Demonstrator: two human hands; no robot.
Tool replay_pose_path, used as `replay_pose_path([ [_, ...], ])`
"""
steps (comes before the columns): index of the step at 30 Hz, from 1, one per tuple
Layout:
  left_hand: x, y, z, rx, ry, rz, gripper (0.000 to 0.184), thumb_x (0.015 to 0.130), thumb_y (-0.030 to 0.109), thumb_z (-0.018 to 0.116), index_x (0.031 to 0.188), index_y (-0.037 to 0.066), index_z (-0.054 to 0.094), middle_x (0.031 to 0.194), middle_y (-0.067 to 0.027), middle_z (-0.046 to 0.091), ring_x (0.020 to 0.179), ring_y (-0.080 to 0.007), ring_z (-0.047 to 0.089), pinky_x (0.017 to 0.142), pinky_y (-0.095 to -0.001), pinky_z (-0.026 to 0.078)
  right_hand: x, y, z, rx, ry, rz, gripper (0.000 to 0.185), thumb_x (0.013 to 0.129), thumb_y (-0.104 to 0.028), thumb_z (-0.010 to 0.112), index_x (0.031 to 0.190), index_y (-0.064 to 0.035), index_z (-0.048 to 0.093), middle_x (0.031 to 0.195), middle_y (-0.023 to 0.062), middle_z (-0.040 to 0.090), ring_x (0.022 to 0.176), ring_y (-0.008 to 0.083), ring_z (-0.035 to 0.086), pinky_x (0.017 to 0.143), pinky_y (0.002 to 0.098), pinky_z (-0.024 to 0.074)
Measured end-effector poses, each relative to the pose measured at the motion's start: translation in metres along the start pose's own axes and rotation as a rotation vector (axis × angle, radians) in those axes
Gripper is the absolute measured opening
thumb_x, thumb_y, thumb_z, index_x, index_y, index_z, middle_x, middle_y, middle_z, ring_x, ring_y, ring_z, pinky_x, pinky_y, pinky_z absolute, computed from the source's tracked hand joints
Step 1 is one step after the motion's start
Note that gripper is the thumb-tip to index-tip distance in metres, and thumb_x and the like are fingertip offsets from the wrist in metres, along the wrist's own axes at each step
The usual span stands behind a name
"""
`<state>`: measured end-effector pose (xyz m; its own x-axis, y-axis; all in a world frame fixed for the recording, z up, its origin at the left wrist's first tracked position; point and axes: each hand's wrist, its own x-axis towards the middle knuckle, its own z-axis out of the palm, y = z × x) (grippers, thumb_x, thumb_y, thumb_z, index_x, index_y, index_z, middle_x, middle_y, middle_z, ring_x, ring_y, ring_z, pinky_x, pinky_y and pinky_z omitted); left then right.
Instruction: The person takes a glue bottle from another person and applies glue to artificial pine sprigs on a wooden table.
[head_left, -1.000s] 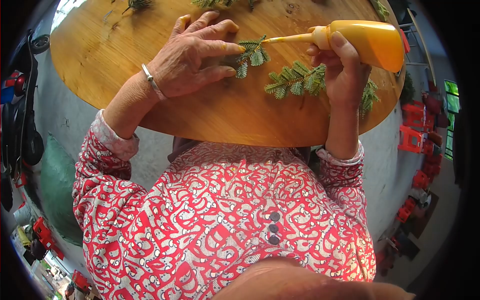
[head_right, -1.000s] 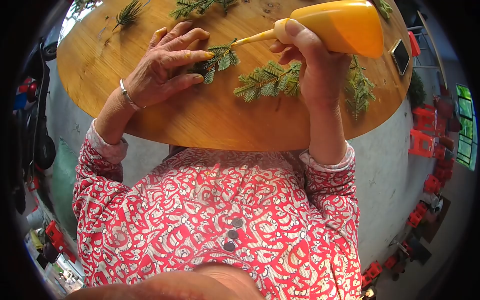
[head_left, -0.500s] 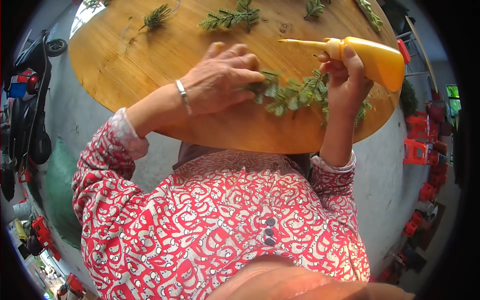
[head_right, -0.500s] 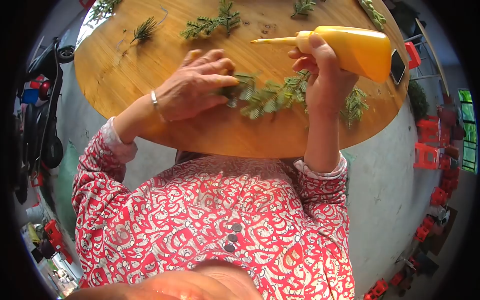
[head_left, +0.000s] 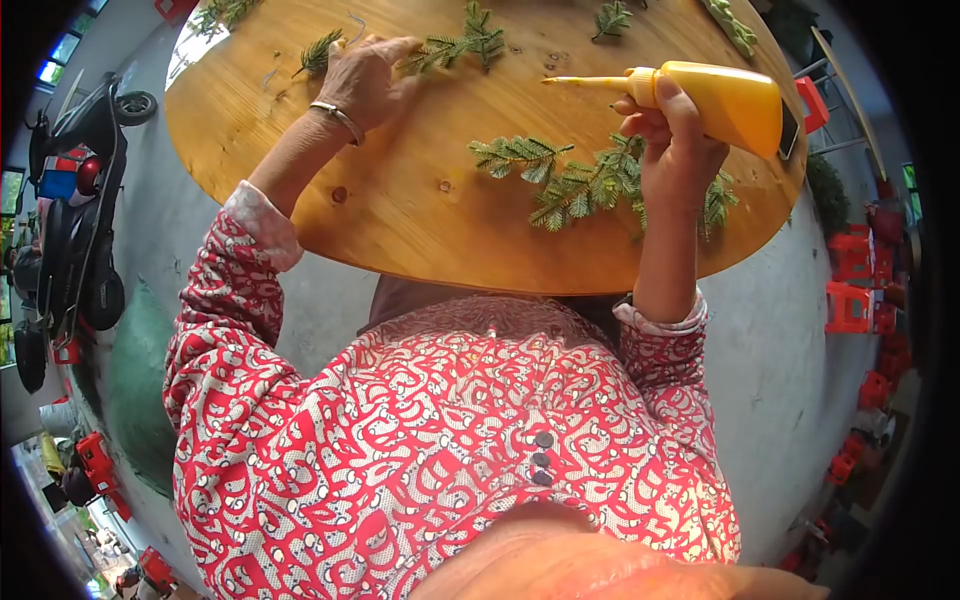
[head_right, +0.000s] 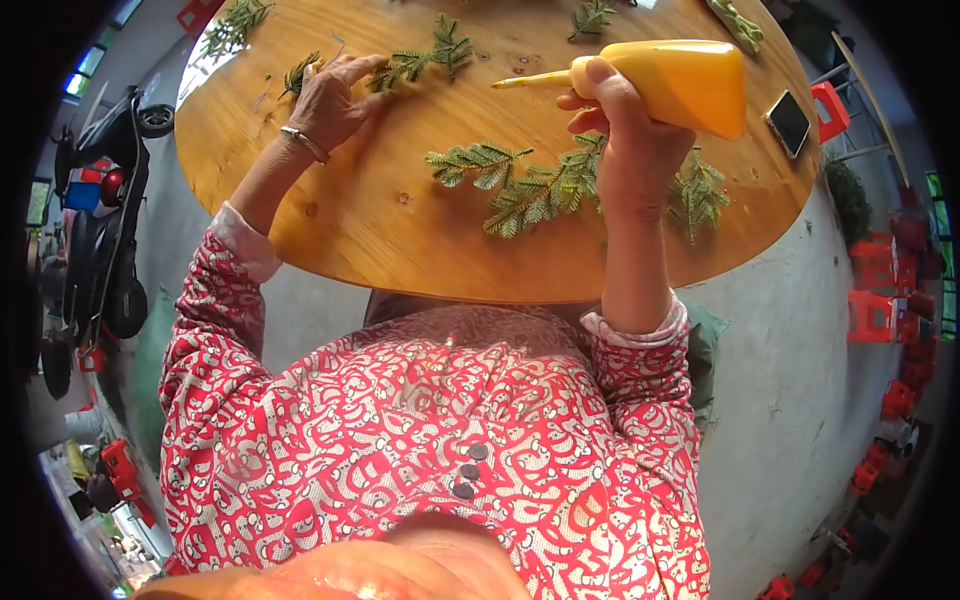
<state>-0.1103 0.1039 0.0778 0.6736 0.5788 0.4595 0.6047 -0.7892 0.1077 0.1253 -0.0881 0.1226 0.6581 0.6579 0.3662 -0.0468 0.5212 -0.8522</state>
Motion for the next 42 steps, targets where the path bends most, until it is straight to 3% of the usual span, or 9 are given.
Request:
replay_pose_path([
  [5,-0.014,0.009,-0.013,-0.186,-0.039,-0.081,0.032,0.08,0.02,0.07,0.111,0.013,0.066,0.104,-0.0045,0.068,0.104,-0.0212,0.061,0.1,-0.0433,0.032,0.004,0.003,-0.002,0.029,-0.051,0.026,0.018,0.079,-0.009,0.066,0.09,0.0046,0.061,0.076,0.0114,0.066,0.059,0.0202,0.068,0.044,0.0233,0.0506],
  [8,-0.032,0.032,-0.032,-0.124,0.01,0.074,0.03,0.079,0.011,0.07,0.108,0.013,0.066,0.104,-0.0039,0.068,0.107,-0.02,0.059,0.102,-0.0419,0.031,0.005,0.005,-0.003,0.046,-0.089,0.069,0.019,0.08,-0.009,0.066,0.091,0.005,0.06,0.076,0.0122,0.066,0.06,0.0209,0.068,0.044,0.0238,0.0508],
  [12,-0.048,0.038,-0.039,-0.175,-0.063,0.175,0.028,0.078,0.014,0.073,0.105,0.014,0.068,0.111,-0.0063,0.066,0.114,-0.0214,0.056,0.101,-0.0374,0.033,0.007,0.016,0.005,0.044,-0.158,0.119,0.02,0.081,-0.011,0.065,0.091,0.0055,0.059,0.077,0.0135,0.066,0.061,0.021,0.067,0.045,0.0252,0.051],
  [19,-0.038,0.046,-0.061,-0.434,0.064,0.302,0.029,0.081,0.012,0.072,0.11,0.011,0.067,0.121,-0.0116,0.061,0.117,-0.0242,0.055,0.102,-0.0387,0.031,-0.001,-0.006,0.006,0.012,-0.252,0.156,0.018,0.083,-0.011,0.063,0.09,0.0052,0.06,0.077,0.0137,0.066,0.061,0.0208,0.066,0.046,0.0264,0.0504],
  [20,-0.031,0.042,-0.05,-0.652,-0.134,0.208,0.039,0.079,0.028,0.071,0.115,0.016,0.064,0.129,-0.0154,0.05,0.127,-0.0377,0.038,0.101,-0.0545,0.025,0.0,-0.009,0.007,0.014,-0.271,0.17,0.018,0.083,-0.011,0.062,0.09,0.0052,0.06,0.076,0.0137,0.066,0.061,0.0209,0.066,0.046,0.0264,0.0503],
  [24,-0.025,0.039,-0.041,-0.287,-0.151,0.303,0.046,0.077,0.026,0.071,0.121,0.016,0.059,0.127,-0.0133,0.048,0.122,-0.0327,0.04,0.095,-0.0527,0.03,0.005,-0.024,0.018,-0.027,-0.386,0.095,0.017,0.084,-0.01,0.061,0.091,0.0052,0.06,0.079,0.0154,0.067,0.063,0.0212,0.067,0.048,0.027,0.0511],
  [27,-0.026,0.032,-0.027,-0.302,-0.144,0.338,0.046,0.077,0.028,0.07,0.12,0.016,0.059,0.125,-0.0117,0.049,0.119,-0.031,0.04,0.093,-0.0502,0.03,0.009,-0.028,0.023,-0.173,-0.494,0.039,0.028,0.087,-0.017,0.057,0.102,0.0064,0.059,0.091,0.0224,0.067,0.068,0.0223,0.067,0.053,0.0287,0.0507],
  [30,-0.02,0.039,-0.046,-0.382,-0.289,0.284,0.048,0.077,0.028,0.07,0.122,0.015,0.057,0.122,-0.0098,0.049,0.117,-0.0296,0.04,0.092,-0.0472,0.03,0.017,-0.015,0.023,-0.177,-0.518,0.041,0.025,0.087,-0.014,0.058,0.101,0.0059,0.059,0.089,0.0213,0.067,0.068,0.0222,0.067,0.052,0.028,0.0505],
  [42,-0.028,0.037,-0.048,-0.408,-0.225,0.344,0.052,0.079,0.024,0.069,0.126,0.011,0.053,0.123,-0.0071,0.049,0.118,-0.0294,0.039,0.09,-0.0512,0.027,0.005,0.002,0.036,-0.173,-0.554,0.11,0.024,0.087,-0.013,0.058,0.103,0.0051,0.058,0.088,0.0199,0.067,0.068,0.0225,0.066,0.051,0.0277,0.0505],
])
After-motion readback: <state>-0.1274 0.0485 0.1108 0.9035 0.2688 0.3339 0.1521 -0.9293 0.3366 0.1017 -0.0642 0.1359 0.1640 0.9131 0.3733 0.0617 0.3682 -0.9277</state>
